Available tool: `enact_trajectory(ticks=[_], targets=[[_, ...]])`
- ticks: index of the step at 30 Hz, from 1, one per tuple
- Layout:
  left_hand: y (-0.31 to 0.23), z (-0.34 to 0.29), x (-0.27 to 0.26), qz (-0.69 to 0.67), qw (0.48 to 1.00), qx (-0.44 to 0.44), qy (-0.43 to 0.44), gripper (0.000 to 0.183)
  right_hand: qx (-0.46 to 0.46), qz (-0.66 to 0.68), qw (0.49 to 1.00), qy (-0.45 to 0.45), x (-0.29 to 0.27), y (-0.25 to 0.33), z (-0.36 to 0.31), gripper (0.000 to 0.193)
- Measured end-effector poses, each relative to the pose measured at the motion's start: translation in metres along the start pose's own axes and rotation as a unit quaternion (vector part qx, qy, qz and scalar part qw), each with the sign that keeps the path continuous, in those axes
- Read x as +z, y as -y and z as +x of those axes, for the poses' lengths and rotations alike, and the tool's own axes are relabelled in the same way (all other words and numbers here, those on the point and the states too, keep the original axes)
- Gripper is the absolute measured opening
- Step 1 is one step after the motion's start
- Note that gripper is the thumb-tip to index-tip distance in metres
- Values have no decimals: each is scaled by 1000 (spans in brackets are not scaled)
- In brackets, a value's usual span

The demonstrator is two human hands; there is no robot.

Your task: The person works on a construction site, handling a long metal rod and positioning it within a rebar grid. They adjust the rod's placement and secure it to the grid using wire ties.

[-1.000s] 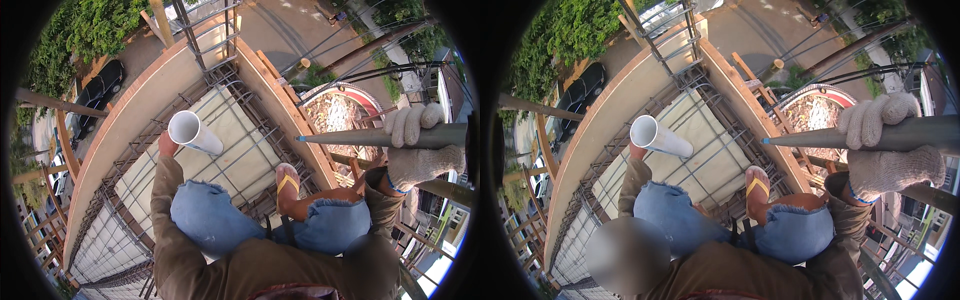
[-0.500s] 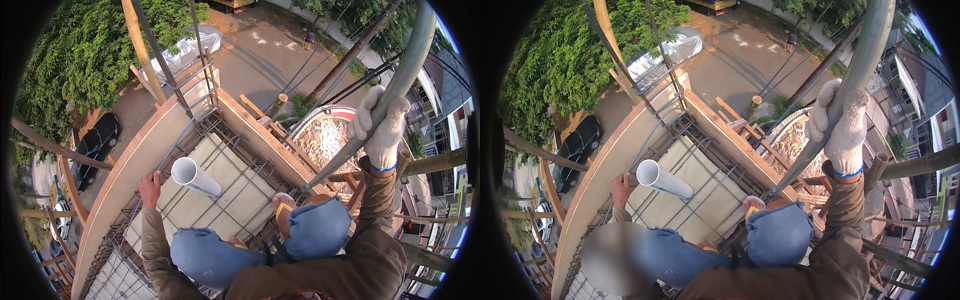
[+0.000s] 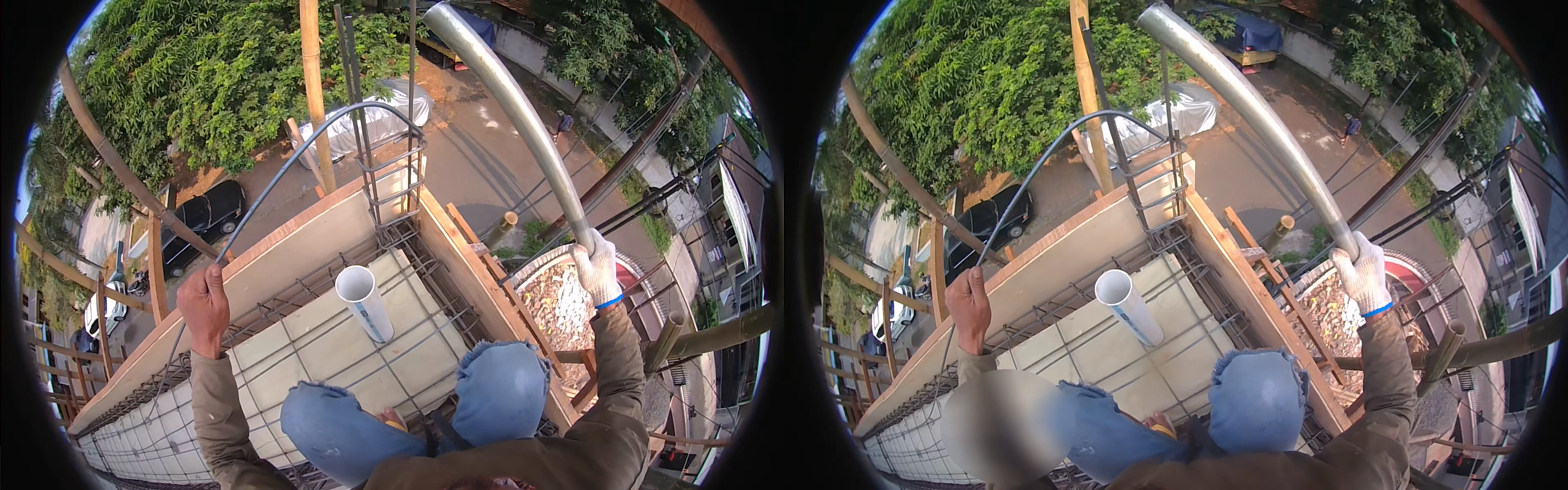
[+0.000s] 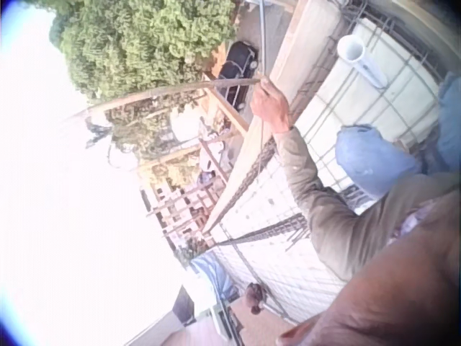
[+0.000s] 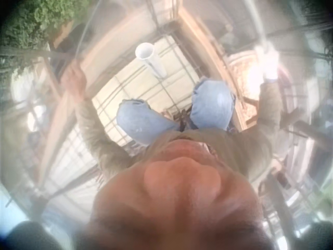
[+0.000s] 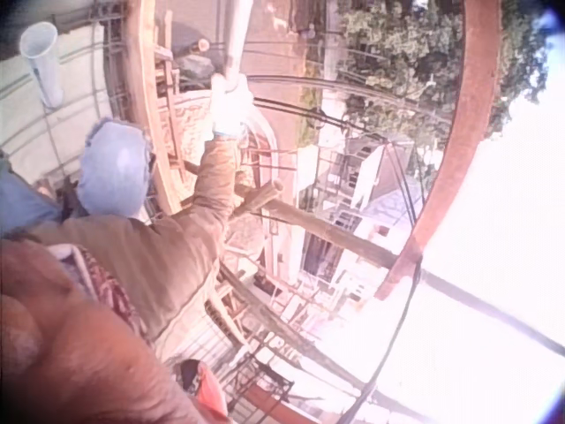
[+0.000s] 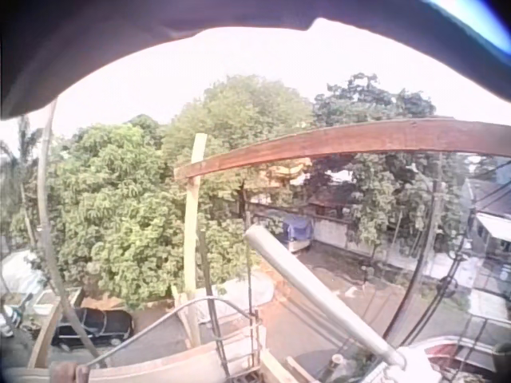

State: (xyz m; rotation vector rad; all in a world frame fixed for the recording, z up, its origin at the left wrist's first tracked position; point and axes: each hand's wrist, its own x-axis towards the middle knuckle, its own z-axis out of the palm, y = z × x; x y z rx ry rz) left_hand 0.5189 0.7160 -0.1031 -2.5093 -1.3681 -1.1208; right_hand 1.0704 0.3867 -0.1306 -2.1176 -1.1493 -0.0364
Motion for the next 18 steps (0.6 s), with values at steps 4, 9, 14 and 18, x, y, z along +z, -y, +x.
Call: enact_trajectory(ticks=[4,9,14,18], targets=[[-12,14,-29,-22,1000,8,-8,55,-7,-44,999,24,8,-27,-8,31],[-22,24,-52,-16,1000,15,-8,56,-14,-38,999,34,18,-47,-18,32],[-31,29,-68,-27,999,23,-19,57,-37,-30,999,23,28,-54,-24,31],[-33,34,-77,-33,999,26,-4,56,-20,-28,999,15,32,-54,-26,30]])
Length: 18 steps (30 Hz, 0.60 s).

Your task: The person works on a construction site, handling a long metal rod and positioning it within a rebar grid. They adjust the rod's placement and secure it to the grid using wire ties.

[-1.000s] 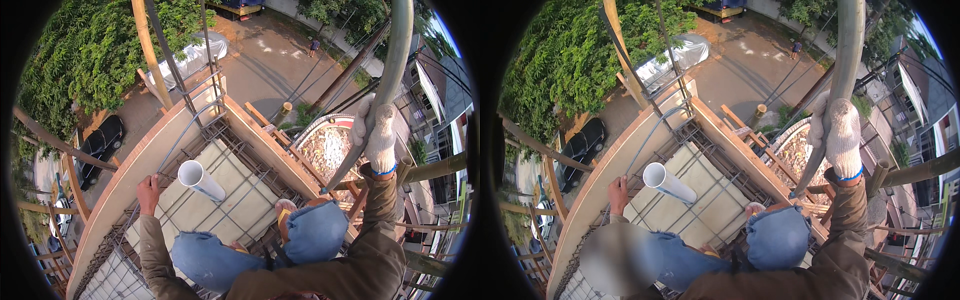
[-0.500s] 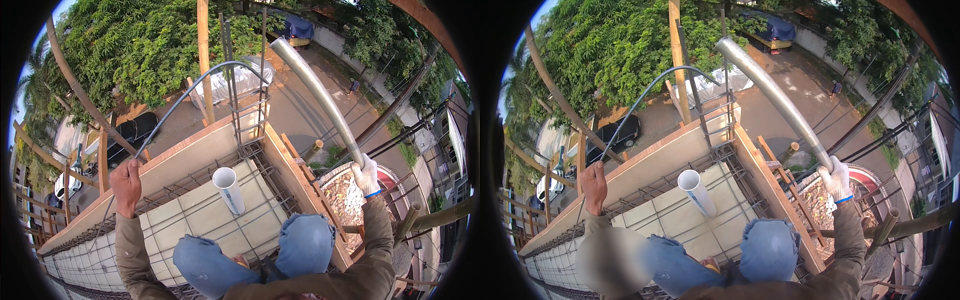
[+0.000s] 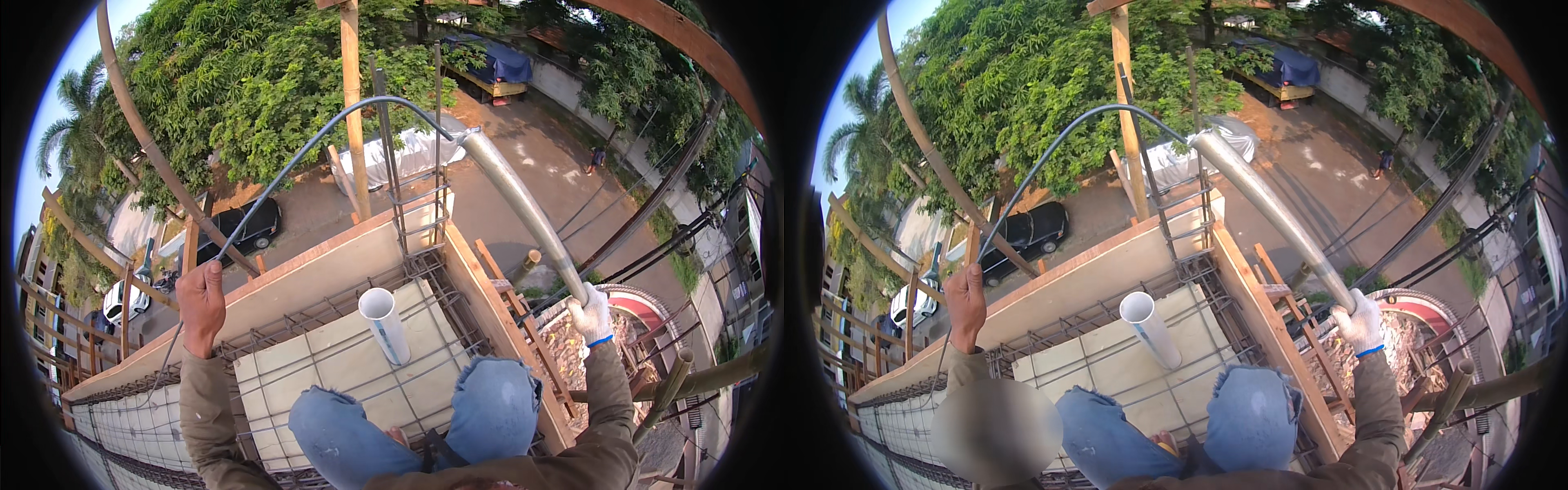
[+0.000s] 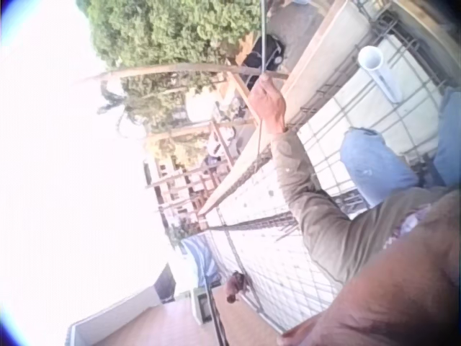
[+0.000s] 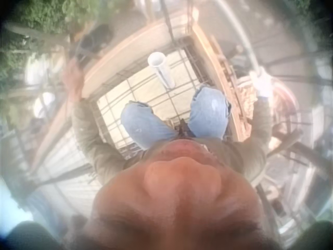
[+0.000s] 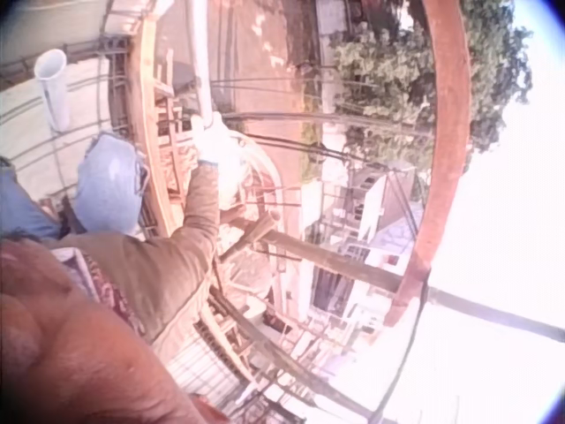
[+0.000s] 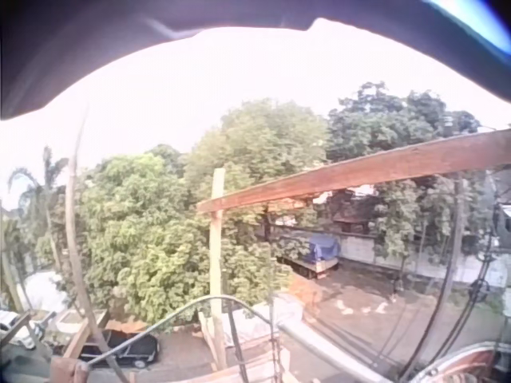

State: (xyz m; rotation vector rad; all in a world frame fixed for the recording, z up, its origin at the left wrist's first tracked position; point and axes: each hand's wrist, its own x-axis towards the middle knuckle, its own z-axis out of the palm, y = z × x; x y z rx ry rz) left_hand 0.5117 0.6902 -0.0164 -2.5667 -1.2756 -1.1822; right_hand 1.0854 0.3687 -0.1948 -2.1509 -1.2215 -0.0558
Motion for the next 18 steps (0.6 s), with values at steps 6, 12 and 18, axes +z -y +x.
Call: enact_trajectory(ticks=[6,12,18], targets=[[-1,0,-3,26,1000,-1,14,57,2,23,1000,5,4,6,0,28],[7,-2,-8,9,1000,-6,9,56,-15,31,999,7,7,9,1,27],[16,-14,-6,-7,999,-39,37,58,-16,41,998,37,11,6,-2,26]])
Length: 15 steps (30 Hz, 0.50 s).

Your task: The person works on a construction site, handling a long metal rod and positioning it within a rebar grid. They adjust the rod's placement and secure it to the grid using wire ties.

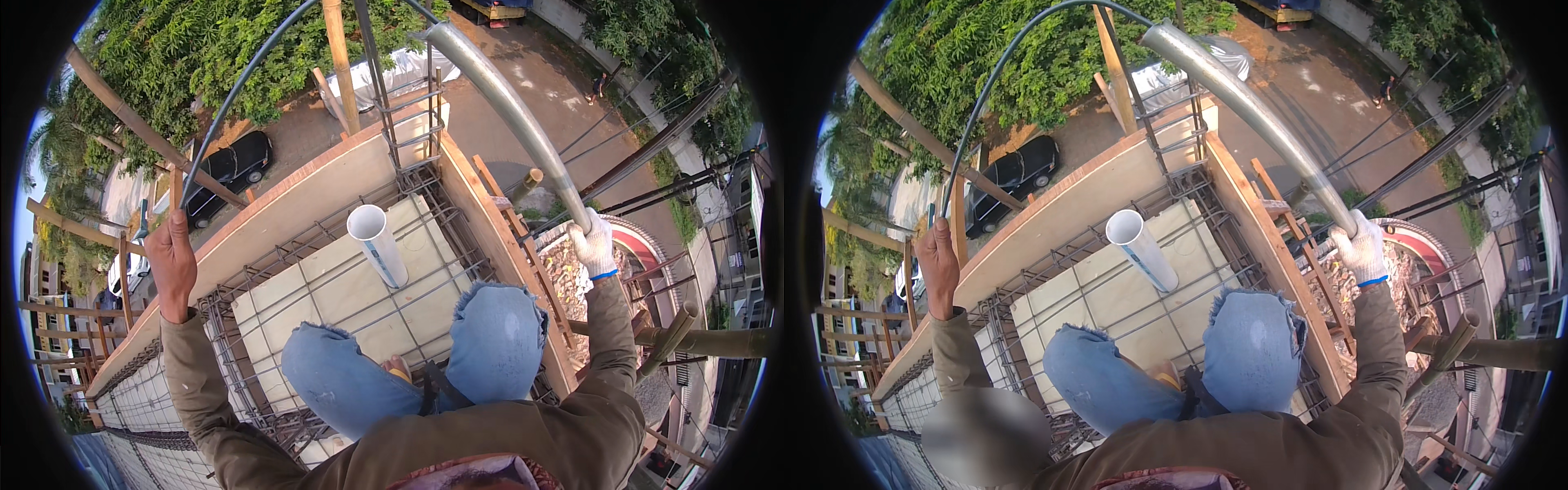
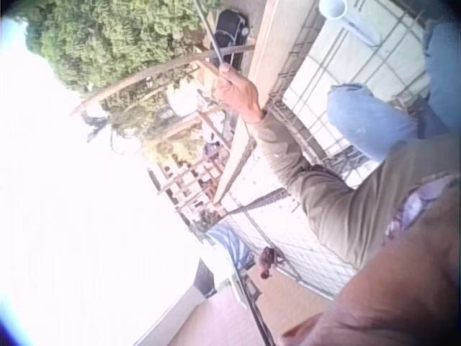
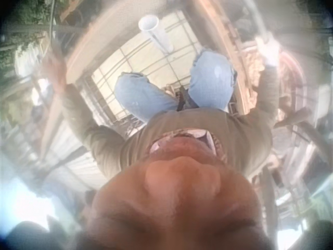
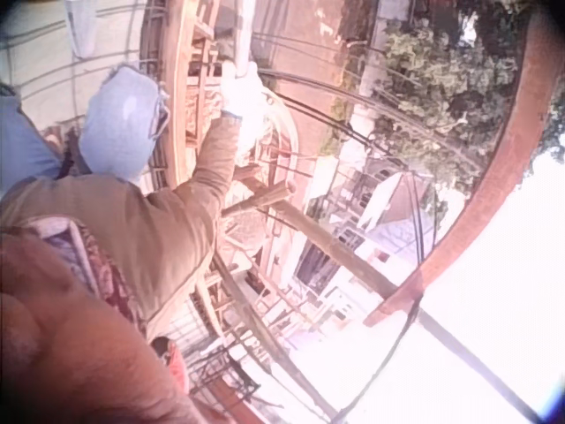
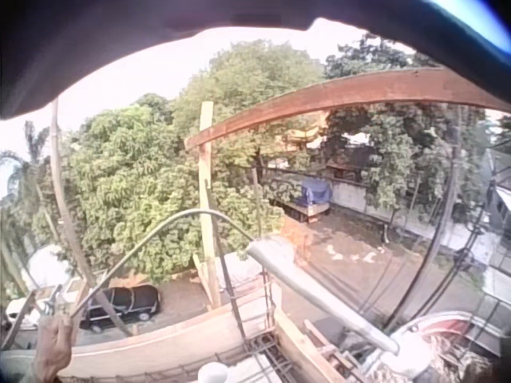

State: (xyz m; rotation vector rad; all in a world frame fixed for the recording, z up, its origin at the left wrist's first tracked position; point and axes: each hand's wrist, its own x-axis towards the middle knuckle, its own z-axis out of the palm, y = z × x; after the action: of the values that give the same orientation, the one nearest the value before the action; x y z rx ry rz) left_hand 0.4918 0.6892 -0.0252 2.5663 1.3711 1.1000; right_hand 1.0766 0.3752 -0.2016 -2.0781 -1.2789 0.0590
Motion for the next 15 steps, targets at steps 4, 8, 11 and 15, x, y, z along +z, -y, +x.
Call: enact_trajectory(ticks=[4,8,11,15], targets=[[-5,-6,6,-13,1000,26,7,58,1,-17,1000,-6,3,1,3,24],[-11,-2,-1,5,999,38,-19,58,4,-8,1000,-20,5,3,7,25],[-14,1,-10,3,999,33,-23,59,-2,-19,999,-32,8,2,2,25],[-23,-1,-11,-14,1000,16,-4,60,4,38,999,-28,12,-3,-5,24]])
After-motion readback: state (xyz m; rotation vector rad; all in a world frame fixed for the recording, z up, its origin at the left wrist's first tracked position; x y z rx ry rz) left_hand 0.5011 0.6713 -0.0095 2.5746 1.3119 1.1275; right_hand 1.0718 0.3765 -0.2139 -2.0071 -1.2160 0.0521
